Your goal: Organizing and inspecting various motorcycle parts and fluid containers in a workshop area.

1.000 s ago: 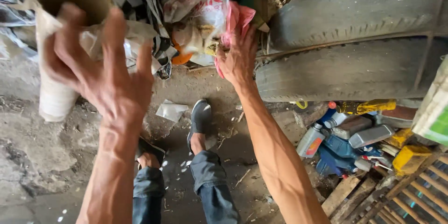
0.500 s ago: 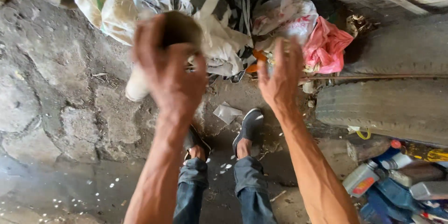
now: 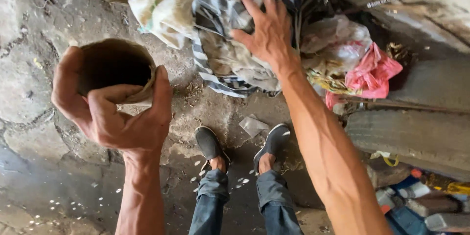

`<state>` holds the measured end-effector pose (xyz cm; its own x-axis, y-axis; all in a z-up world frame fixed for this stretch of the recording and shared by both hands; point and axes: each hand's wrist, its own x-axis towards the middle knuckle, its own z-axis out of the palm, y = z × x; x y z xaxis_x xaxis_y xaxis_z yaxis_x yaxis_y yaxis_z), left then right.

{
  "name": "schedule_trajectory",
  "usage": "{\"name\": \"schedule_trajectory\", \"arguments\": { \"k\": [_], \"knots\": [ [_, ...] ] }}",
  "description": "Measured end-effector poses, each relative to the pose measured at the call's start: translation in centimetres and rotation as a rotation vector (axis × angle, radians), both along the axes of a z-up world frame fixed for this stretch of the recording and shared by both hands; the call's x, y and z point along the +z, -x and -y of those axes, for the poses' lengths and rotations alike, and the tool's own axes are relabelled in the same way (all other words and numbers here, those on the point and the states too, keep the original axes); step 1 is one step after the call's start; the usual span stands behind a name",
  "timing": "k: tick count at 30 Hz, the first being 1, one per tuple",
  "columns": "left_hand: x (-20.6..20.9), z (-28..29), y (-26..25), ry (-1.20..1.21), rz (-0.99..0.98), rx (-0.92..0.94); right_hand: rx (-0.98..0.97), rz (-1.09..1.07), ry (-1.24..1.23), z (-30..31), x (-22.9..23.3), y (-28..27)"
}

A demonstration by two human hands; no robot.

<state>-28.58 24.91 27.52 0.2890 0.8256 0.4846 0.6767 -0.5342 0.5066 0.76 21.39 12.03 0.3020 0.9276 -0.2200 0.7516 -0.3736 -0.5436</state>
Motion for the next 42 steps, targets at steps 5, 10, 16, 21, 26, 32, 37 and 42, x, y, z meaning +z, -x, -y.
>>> {"name": "schedule_trajectory", "arguments": {
  "k": [5,10,16,21,26,32,37,42],
  "knots": [
    [0.5,-1.5,1.8,-0.044,0.018,0.082,0.04,0.114,-0.01,0.6,0.2,1.6],
    [3.6,-2.4,2.5,-0.05,0.02,0.08,0.057,0.177,-0.034,0.3,1.9,2.0],
    [5.2,-1.7,3.5,-0.028,0.074,0.087,0.054,0.227,0.056,-0.9,3.4,2.9],
    [6.3,-0.8,3.6,0.01,0.123,0.059,0.01,0.27,0.158,-0.9,6.5,6.3],
    [7.1,0.5,2.8,0.075,0.106,0.01,0.103,0.057,-0.033,3.4,11.3,13.6],
    [6.6,2.8,1.3,0.233,0.142,-0.155,0.039,-0.269,-0.339,7.6,11.1,19.5],
    [7.6,3.9,0.4,0.314,0.088,-0.318,-0.182,-0.768,-0.356,10.6,7.6,21.6],
    [9.9,3.7,0.0,0.437,0.172,-0.286,-0.444,-1.242,-0.331,13.6,6.5,21.8]
  ]
}}
